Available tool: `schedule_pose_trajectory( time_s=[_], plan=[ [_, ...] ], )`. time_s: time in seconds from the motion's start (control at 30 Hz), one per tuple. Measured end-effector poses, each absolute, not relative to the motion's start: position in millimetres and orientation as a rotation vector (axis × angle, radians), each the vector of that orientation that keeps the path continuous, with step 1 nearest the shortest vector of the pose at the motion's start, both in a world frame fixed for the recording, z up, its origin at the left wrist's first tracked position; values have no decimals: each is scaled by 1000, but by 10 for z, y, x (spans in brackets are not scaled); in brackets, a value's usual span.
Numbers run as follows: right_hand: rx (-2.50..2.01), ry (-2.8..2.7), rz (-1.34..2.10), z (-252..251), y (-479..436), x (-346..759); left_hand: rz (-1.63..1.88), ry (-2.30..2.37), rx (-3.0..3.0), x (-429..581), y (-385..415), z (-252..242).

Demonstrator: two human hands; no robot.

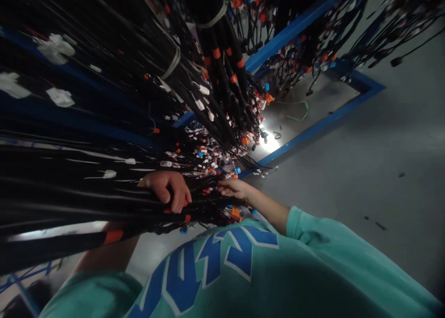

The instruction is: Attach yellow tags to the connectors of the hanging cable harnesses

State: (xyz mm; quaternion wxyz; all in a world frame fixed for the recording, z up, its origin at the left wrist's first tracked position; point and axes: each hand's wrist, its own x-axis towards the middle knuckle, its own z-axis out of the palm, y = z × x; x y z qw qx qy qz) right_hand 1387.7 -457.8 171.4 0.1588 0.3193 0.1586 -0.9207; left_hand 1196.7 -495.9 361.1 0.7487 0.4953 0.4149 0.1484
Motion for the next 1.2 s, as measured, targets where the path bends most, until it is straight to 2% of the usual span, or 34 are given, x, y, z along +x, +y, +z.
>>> schedule_pose_trajectory(
  time_s=[0.13,0.37,0.6,0.83,0.93,1.03,1.2],
  plan=[
    [830,288,-2573,1593,-4520,13636,93,712,1063,11967,-4957,3597],
    [890,140,-2636,1521,-4608,13250,295,880,1054,11930,-5145,3546],
    [1026,-139,-3136,1850,-4513,13489,340,738,1053,11719,-5167,3483],
    [828,-345,-3426,2005,-4435,14026,458,583,1097,11723,-5048,3432],
    [879,15,-3603,2034,-4451,14105,478,493,1127,11767,-4994,3425],
    [833,713,-3677,2114,-4460,14201,466,440,1149,11784,-4963,3421],
    [586,1903,-3338,2357,-4504,14413,446,491,1155,11774,-4963,3442]
  ],
)
